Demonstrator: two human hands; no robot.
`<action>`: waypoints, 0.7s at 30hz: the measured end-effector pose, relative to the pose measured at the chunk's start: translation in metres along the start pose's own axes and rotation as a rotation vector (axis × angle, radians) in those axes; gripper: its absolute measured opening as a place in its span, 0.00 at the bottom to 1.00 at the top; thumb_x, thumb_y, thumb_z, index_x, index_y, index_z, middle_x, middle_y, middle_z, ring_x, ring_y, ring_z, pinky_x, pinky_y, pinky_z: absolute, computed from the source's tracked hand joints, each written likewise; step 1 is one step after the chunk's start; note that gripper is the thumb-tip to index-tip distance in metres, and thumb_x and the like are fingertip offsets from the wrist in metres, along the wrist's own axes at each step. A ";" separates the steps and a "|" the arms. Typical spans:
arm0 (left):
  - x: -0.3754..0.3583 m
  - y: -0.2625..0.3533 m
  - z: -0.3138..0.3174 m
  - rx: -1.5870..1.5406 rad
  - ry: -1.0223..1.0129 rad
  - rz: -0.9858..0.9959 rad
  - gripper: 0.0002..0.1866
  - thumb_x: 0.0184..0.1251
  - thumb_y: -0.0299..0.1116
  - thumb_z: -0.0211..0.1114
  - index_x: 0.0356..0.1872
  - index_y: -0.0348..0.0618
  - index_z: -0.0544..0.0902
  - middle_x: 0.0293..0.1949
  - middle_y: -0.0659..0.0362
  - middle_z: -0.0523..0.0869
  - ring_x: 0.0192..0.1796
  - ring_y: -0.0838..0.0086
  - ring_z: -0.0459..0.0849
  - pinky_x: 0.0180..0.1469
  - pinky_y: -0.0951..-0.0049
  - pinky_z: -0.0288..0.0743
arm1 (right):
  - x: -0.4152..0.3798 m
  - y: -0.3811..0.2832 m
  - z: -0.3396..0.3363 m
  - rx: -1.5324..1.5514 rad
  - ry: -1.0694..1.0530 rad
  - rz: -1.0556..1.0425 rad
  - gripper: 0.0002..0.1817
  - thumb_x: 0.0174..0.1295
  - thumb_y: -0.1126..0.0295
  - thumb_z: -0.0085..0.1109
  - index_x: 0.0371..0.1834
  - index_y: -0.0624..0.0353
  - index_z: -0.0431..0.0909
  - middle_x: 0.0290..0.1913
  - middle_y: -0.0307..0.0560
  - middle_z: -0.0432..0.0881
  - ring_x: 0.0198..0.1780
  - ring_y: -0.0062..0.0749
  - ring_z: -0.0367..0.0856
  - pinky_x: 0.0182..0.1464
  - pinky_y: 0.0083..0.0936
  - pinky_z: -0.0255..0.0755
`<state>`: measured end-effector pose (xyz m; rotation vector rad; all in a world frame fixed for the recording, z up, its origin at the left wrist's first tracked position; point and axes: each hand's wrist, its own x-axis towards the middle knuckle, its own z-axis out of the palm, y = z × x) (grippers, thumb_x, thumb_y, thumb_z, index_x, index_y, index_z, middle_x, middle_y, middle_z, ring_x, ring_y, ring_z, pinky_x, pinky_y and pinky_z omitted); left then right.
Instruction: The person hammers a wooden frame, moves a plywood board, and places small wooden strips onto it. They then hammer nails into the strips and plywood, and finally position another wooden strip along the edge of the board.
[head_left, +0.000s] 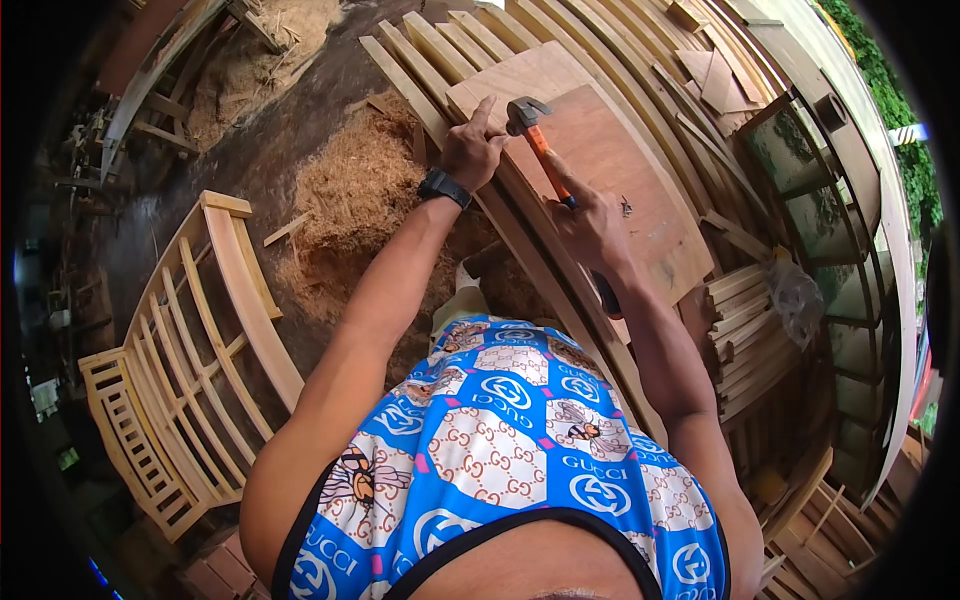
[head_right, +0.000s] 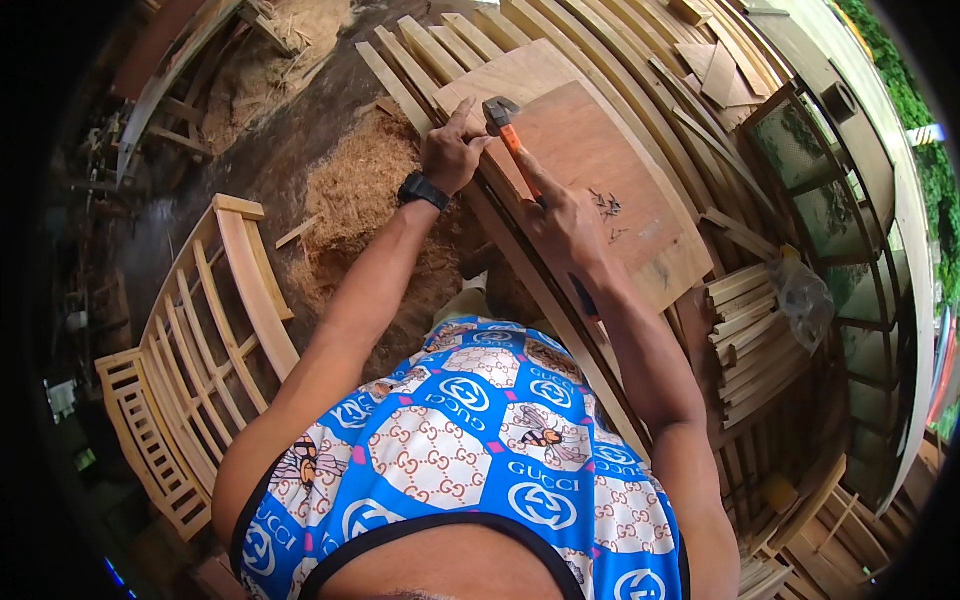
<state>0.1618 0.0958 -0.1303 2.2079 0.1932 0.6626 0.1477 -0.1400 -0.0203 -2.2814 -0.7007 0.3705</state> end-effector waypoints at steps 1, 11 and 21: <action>0.000 0.000 0.000 0.000 0.004 -0.003 0.36 0.61 0.24 0.75 0.73 0.38 0.75 0.33 0.55 0.93 0.35 0.63 0.93 0.43 0.66 0.86 | 0.002 0.002 0.000 -0.031 -0.026 0.006 0.39 0.64 0.68 0.62 0.82 0.33 0.66 0.29 0.72 0.81 0.32 0.65 0.85 0.40 0.48 0.77; -0.001 -0.011 -0.001 -0.074 -0.002 0.049 0.36 0.62 0.25 0.74 0.74 0.37 0.74 0.34 0.51 0.93 0.37 0.61 0.94 0.44 0.65 0.86 | 0.006 0.003 0.005 -0.061 -0.049 -0.044 0.41 0.62 0.70 0.62 0.82 0.34 0.66 0.31 0.73 0.82 0.34 0.67 0.86 0.40 0.51 0.76; 0.000 -0.008 -0.005 -0.068 -0.031 -0.001 0.34 0.62 0.27 0.73 0.72 0.39 0.75 0.36 0.48 0.93 0.40 0.57 0.94 0.46 0.63 0.86 | 0.003 0.011 0.015 -0.018 0.061 -0.055 0.41 0.60 0.72 0.59 0.81 0.36 0.69 0.29 0.72 0.81 0.31 0.62 0.86 0.39 0.45 0.78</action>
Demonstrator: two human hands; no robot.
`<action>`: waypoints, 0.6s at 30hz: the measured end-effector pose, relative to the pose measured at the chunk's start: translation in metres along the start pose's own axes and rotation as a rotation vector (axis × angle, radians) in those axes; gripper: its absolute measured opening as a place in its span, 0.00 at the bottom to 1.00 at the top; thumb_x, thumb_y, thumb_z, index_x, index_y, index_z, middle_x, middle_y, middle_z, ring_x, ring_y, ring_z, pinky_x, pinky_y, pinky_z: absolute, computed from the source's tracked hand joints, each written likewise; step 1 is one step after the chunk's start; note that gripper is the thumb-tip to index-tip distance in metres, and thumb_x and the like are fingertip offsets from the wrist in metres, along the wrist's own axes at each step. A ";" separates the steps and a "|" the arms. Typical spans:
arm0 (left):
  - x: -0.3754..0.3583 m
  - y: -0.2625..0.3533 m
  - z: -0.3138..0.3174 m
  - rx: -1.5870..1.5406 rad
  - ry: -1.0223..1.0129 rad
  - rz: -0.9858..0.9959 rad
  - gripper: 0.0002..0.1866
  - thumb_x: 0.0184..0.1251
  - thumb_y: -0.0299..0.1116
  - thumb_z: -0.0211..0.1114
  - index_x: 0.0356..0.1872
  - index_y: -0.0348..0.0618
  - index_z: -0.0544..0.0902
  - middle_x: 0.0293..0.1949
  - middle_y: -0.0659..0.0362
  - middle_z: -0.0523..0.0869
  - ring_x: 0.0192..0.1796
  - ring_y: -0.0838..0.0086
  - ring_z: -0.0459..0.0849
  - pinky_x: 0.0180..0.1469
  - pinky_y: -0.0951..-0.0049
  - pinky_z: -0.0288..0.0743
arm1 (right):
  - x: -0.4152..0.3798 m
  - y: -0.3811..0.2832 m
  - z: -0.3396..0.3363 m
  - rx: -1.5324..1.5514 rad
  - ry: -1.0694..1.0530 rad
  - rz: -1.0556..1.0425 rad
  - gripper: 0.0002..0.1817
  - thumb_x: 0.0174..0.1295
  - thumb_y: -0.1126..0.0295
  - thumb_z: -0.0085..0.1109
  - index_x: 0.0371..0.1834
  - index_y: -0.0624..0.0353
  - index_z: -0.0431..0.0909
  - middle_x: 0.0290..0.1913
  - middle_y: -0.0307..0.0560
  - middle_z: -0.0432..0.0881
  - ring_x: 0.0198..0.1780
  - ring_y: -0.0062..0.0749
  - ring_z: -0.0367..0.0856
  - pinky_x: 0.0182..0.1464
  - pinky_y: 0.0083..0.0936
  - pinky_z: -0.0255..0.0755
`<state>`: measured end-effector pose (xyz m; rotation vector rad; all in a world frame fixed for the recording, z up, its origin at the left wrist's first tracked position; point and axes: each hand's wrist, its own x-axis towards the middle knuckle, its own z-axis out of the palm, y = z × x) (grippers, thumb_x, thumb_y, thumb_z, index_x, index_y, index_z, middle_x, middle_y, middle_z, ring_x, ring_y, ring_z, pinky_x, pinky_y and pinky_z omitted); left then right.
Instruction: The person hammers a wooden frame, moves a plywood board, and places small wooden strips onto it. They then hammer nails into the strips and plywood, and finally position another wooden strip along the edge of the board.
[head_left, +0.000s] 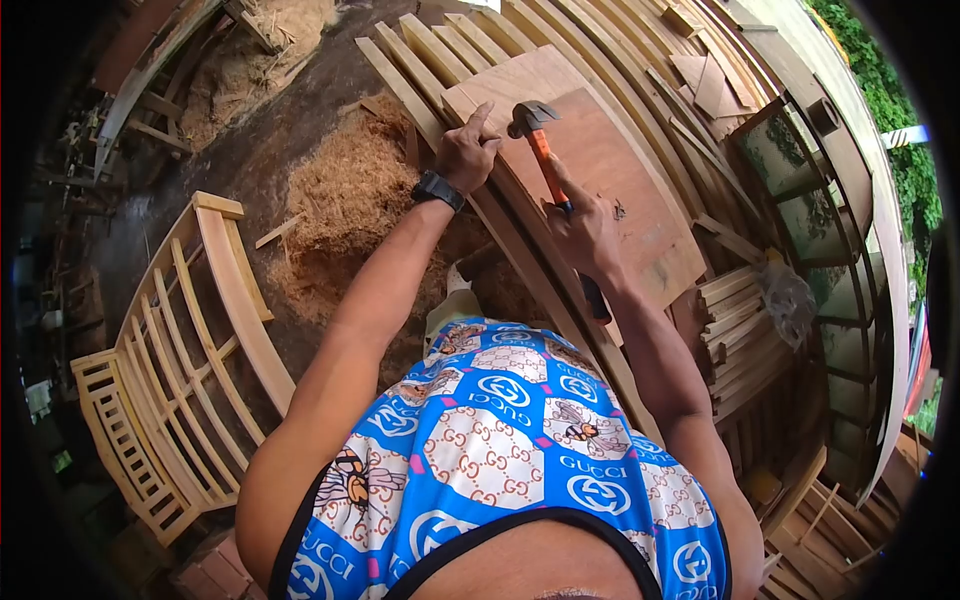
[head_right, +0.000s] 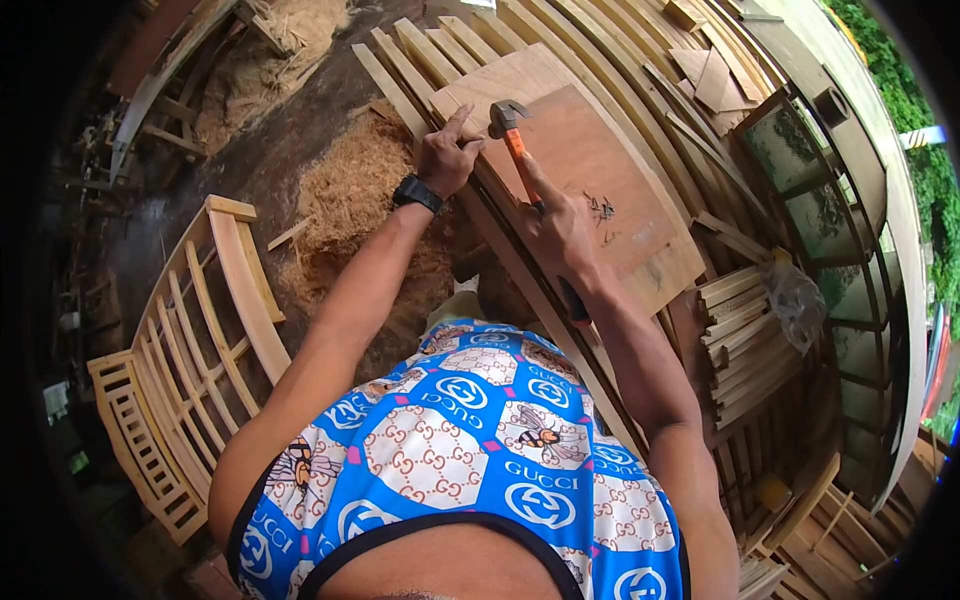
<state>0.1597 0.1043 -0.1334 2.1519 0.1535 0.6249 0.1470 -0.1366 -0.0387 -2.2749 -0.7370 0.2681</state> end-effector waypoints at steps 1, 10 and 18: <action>-0.001 0.001 -0.001 -0.001 0.005 -0.002 0.34 0.62 0.27 0.73 0.72 0.39 0.75 0.36 0.48 0.93 0.40 0.57 0.94 0.46 0.63 0.86 | -0.005 0.001 0.003 0.055 0.052 0.018 0.40 0.61 0.71 0.60 0.80 0.37 0.69 0.29 0.70 0.81 0.30 0.60 0.86 0.39 0.43 0.78; -0.012 0.013 0.007 -0.127 0.034 -0.209 0.43 0.51 0.28 0.82 0.72 0.36 0.75 0.40 0.53 0.94 0.40 0.64 0.93 0.47 0.63 0.87 | -0.026 0.019 0.040 0.184 0.147 0.115 0.38 0.64 0.73 0.65 0.80 0.43 0.70 0.25 0.63 0.80 0.26 0.42 0.83 0.36 0.36 0.77; -0.016 0.015 0.016 -0.150 0.083 -0.550 0.36 0.52 0.28 0.85 0.64 0.29 0.81 0.33 0.58 0.91 0.35 0.76 0.88 0.42 0.72 0.84 | -0.027 0.028 0.055 0.257 0.256 0.034 0.38 0.63 0.76 0.66 0.80 0.46 0.71 0.22 0.56 0.75 0.21 0.34 0.76 0.31 0.32 0.74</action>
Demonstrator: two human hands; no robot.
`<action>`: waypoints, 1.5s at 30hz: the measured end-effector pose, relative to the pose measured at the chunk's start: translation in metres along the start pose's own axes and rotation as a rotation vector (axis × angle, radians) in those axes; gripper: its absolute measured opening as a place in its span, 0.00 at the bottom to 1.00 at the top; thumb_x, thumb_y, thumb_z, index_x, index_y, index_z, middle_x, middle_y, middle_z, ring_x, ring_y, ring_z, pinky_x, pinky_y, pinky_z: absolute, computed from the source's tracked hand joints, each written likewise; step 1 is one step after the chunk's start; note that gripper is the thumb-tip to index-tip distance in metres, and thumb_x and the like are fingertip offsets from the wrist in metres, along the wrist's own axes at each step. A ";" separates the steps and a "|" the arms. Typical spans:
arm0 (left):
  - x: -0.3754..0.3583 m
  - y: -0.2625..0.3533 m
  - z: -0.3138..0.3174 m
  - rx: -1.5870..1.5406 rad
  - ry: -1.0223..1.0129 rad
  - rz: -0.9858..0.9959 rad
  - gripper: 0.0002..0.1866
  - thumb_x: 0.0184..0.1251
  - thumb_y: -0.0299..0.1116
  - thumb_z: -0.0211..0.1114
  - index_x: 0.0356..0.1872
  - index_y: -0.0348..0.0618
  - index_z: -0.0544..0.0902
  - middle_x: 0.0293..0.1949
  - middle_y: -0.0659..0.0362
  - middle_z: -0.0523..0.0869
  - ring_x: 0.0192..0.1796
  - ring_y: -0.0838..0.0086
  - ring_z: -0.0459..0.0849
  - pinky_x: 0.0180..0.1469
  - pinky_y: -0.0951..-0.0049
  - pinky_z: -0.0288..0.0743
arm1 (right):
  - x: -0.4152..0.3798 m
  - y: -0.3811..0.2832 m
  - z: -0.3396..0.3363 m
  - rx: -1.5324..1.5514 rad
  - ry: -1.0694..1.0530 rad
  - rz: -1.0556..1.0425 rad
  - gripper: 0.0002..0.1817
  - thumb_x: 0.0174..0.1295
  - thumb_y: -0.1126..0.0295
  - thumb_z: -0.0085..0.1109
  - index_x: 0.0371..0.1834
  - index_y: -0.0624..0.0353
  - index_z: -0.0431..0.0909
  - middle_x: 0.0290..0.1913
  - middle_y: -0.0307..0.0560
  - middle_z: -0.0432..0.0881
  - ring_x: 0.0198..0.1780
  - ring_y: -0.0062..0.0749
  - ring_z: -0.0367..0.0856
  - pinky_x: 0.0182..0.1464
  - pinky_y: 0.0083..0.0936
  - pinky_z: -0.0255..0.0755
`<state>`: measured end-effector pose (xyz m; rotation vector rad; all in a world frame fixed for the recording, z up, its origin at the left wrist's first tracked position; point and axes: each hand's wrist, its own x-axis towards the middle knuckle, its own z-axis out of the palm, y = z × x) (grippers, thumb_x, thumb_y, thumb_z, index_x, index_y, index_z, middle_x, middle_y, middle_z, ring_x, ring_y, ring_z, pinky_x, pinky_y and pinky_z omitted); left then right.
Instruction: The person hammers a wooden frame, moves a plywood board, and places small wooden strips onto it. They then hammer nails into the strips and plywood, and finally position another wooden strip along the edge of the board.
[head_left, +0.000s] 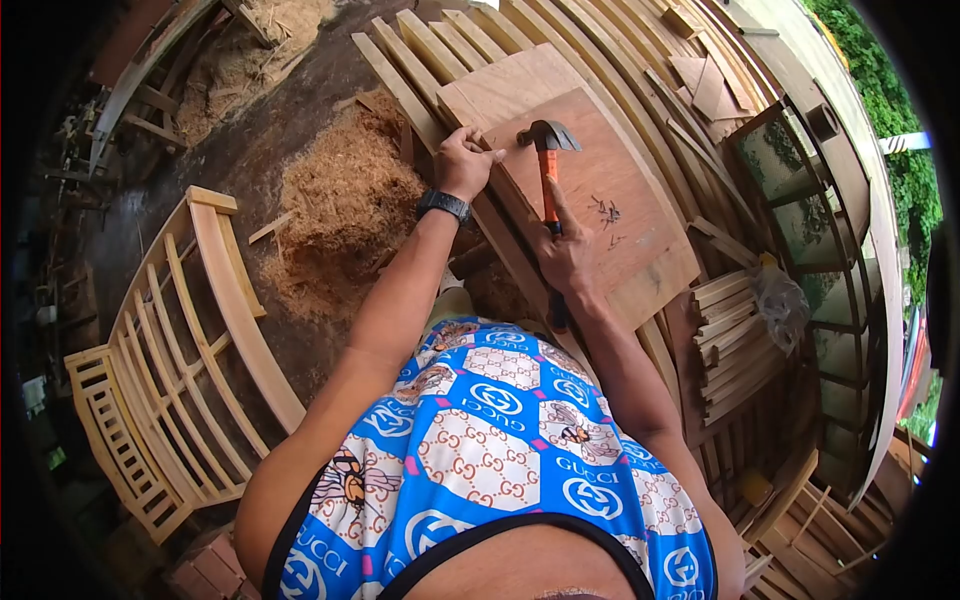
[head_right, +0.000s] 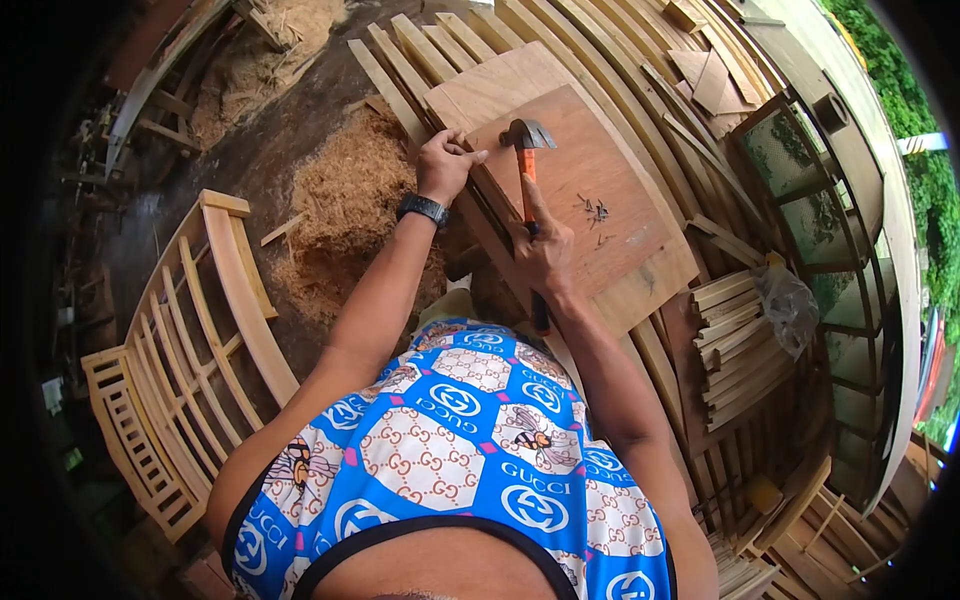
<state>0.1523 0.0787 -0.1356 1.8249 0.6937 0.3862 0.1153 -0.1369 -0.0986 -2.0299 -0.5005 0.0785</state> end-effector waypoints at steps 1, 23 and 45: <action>0.001 0.001 0.001 0.016 -0.014 0.025 0.31 0.54 0.27 0.84 0.59 0.27 0.84 0.31 0.59 0.90 0.34 0.78 0.87 0.41 0.74 0.84 | 0.001 -0.004 -0.002 -0.029 -0.009 0.010 0.38 0.63 0.76 0.66 0.80 0.46 0.70 0.22 0.56 0.75 0.21 0.34 0.76 0.31 0.32 0.73; 0.031 0.001 -0.010 -0.194 -0.245 -0.091 0.16 0.59 0.17 0.78 0.45 0.31 0.81 0.31 0.56 0.89 0.26 0.76 0.86 0.29 0.76 0.83 | -0.025 0.025 -0.096 0.058 0.264 0.282 0.41 0.63 0.70 0.71 0.82 0.48 0.68 0.27 0.35 0.76 0.27 0.20 0.72 0.34 0.24 0.73; 0.045 0.009 -0.025 -0.046 -0.345 -0.079 0.20 0.63 0.23 0.78 0.51 0.30 0.77 0.39 0.52 0.89 0.34 0.70 0.91 0.35 0.73 0.89 | -0.116 0.060 -0.132 -0.770 0.442 0.215 0.27 0.66 0.59 0.69 0.66 0.58 0.82 0.41 0.53 0.85 0.37 0.43 0.86 0.44 0.38 0.81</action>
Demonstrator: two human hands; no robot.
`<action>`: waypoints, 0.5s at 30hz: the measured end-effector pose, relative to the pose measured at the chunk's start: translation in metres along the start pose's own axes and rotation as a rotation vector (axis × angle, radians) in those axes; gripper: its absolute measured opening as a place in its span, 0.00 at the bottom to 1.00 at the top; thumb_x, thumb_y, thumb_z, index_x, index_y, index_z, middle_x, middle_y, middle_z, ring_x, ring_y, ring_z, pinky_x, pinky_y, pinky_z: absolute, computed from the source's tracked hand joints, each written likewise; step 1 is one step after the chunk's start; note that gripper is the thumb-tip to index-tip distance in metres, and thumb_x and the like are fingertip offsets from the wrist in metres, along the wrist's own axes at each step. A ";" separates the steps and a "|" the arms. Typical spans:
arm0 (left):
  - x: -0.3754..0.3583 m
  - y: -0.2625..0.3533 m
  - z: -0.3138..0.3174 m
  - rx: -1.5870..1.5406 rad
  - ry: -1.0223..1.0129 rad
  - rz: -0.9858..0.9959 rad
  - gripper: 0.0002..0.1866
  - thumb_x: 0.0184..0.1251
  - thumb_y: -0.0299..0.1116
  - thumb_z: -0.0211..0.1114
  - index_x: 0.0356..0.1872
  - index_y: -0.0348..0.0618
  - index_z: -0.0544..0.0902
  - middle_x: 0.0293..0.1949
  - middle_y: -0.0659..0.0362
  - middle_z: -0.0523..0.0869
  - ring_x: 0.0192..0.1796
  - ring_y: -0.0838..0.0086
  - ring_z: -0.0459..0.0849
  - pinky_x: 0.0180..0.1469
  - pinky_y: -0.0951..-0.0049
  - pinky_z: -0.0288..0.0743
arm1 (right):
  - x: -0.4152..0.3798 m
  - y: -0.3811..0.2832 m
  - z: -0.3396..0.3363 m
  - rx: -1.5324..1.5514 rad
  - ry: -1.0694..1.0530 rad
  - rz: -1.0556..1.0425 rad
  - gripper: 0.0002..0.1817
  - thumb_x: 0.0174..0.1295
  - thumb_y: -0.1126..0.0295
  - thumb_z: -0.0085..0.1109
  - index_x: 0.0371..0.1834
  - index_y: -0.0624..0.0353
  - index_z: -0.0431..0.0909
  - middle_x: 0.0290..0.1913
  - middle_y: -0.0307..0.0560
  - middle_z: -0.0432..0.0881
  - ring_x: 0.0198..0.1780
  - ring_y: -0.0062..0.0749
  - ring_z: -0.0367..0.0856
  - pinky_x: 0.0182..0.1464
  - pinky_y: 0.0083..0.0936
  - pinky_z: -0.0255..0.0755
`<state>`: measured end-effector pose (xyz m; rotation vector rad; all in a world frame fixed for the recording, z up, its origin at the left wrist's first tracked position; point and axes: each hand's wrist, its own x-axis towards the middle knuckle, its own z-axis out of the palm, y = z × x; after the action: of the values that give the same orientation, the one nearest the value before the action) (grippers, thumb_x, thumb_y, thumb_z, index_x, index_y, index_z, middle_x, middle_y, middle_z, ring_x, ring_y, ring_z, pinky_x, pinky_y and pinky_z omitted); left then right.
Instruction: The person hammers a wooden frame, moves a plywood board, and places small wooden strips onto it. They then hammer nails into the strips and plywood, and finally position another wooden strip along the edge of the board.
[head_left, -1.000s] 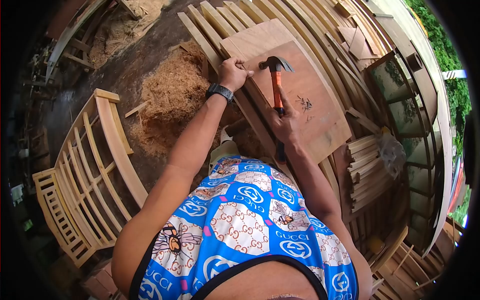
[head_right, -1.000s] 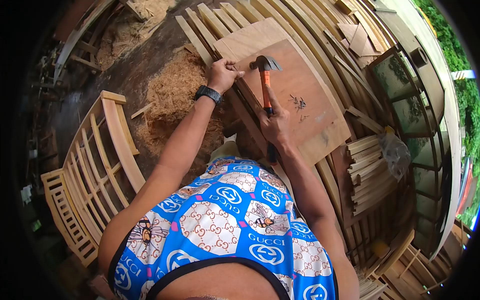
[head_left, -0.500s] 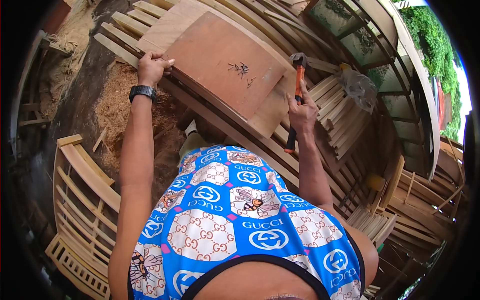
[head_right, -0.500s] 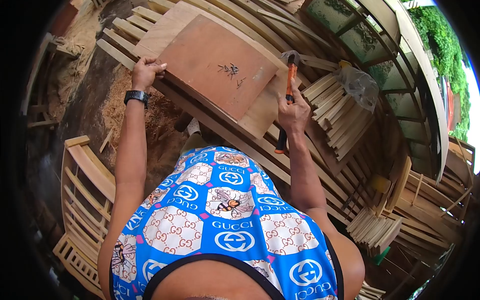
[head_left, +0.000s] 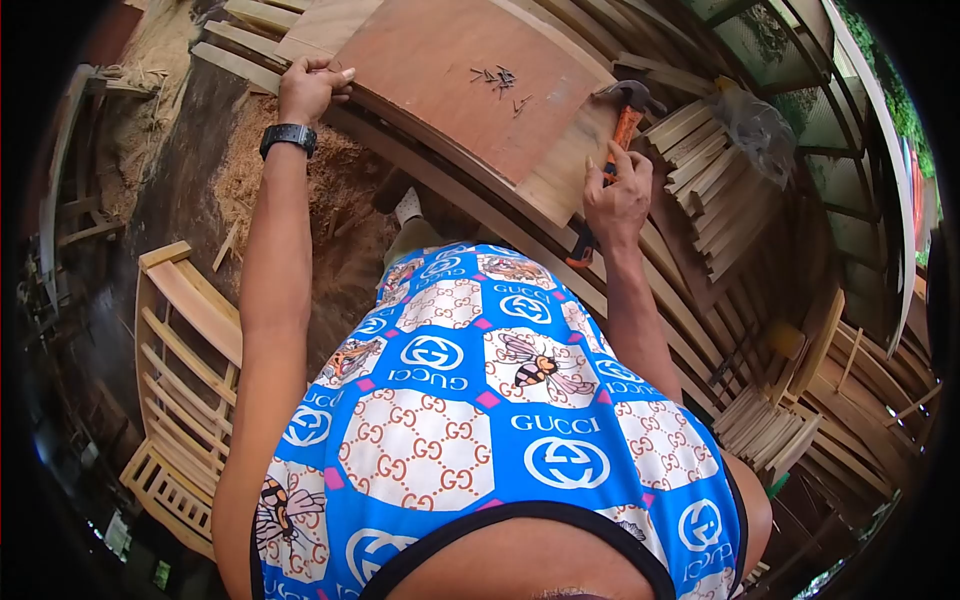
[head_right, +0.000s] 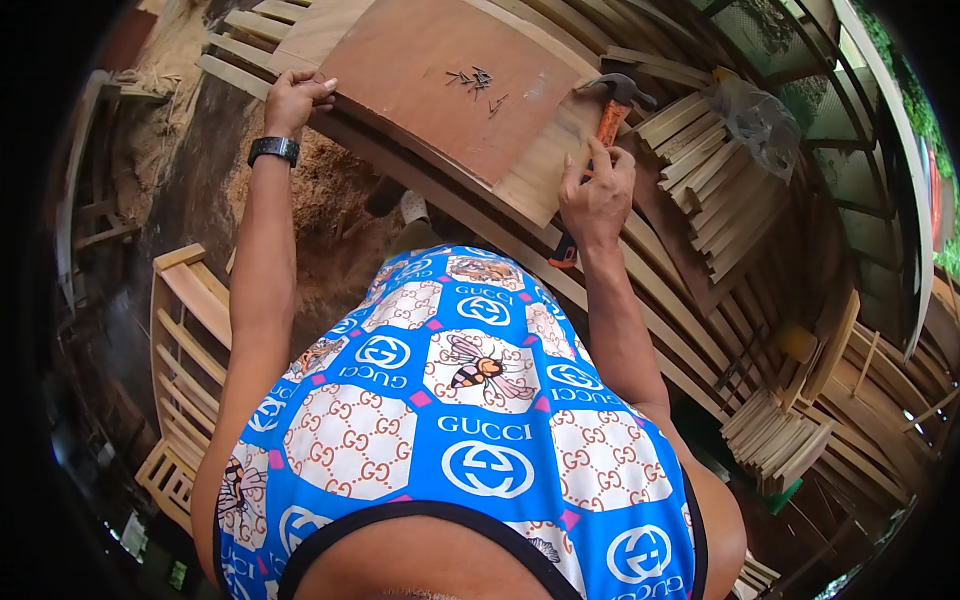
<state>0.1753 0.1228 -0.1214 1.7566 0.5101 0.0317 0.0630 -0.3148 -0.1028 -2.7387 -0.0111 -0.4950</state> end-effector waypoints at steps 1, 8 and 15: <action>0.002 0.000 0.000 0.002 -0.006 0.002 0.20 0.63 0.23 0.78 0.51 0.30 0.77 0.39 0.52 0.89 0.34 0.70 0.91 0.35 0.73 0.89 | 0.002 -0.007 -0.004 0.197 -0.082 0.047 0.25 0.66 0.61 0.69 0.64 0.63 0.83 0.41 0.52 0.86 0.34 0.41 0.85 0.41 0.37 0.82; 0.007 -0.002 -0.003 0.002 -0.033 -0.026 0.23 0.63 0.23 0.78 0.55 0.29 0.76 0.42 0.50 0.89 0.36 0.68 0.92 0.35 0.72 0.90 | 0.015 -0.044 0.009 0.966 -0.733 0.819 0.17 0.72 0.66 0.67 0.53 0.71 0.85 0.37 0.46 0.89 0.29 0.21 0.85 0.30 0.17 0.78; 0.005 -0.003 -0.004 0.002 -0.038 -0.029 0.21 0.64 0.25 0.78 0.53 0.33 0.77 0.43 0.53 0.88 0.39 0.69 0.91 0.40 0.70 0.90 | 0.008 -0.041 0.019 1.026 -0.787 0.813 0.16 0.71 0.66 0.67 0.51 0.71 0.83 0.38 0.50 0.90 0.33 0.27 0.89 0.33 0.20 0.80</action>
<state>0.1778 0.1283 -0.1245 1.7478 0.5077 -0.0227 0.0741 -0.2701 -0.1028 -1.5505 0.4757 0.6521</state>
